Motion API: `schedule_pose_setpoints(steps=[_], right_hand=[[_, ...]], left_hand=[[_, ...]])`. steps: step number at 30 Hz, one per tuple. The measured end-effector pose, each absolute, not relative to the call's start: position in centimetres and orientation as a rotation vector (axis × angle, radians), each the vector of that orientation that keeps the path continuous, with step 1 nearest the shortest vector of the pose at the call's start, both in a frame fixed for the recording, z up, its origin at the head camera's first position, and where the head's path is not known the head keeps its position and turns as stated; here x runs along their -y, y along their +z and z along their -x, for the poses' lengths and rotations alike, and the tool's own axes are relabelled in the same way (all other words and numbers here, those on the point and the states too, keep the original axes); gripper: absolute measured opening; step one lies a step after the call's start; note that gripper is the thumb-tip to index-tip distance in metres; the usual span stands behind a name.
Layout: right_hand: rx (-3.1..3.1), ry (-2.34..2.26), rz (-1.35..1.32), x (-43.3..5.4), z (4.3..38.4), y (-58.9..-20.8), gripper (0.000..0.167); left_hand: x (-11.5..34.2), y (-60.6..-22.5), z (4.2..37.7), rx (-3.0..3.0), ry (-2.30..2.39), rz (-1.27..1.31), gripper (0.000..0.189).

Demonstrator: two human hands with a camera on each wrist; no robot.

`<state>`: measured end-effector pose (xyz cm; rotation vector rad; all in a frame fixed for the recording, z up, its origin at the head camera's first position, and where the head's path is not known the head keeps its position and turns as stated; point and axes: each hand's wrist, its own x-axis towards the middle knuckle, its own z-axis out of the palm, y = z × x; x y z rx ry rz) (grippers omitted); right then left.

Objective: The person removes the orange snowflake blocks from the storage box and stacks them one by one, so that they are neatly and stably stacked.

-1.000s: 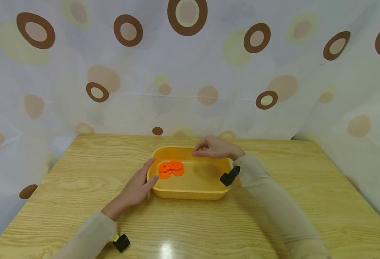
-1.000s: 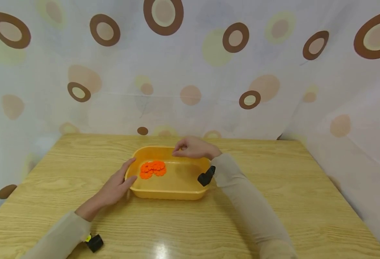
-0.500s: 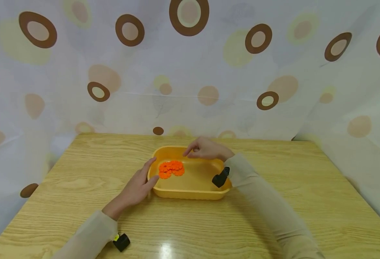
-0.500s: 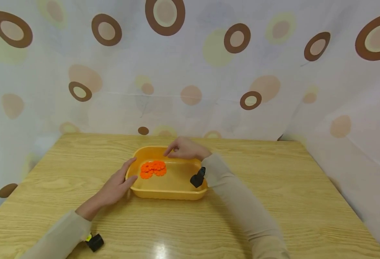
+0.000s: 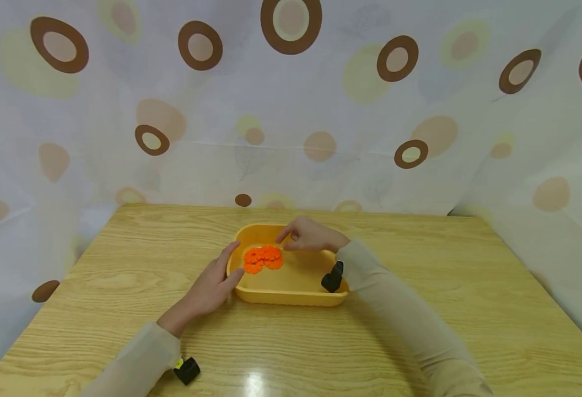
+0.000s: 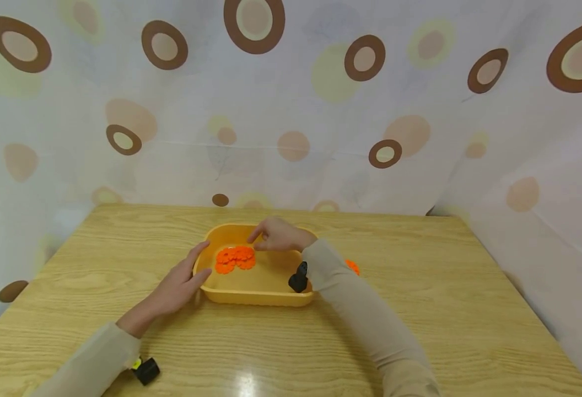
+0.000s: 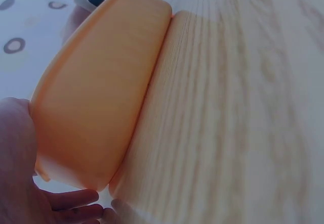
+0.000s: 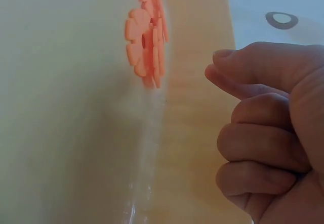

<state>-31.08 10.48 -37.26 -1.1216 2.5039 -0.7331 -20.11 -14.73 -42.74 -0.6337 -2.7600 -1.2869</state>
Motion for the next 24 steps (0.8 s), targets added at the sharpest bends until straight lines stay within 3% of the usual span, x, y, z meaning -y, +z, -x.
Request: schedule_pose_setpoints(steps=[24], right_hand=[[-2.573,-0.396,1.113,-9.4,30.1,-38.8,0.042]], left_hand=[[14.6,-42.7,20.2,2.741,-1.271,0.654,0.061]])
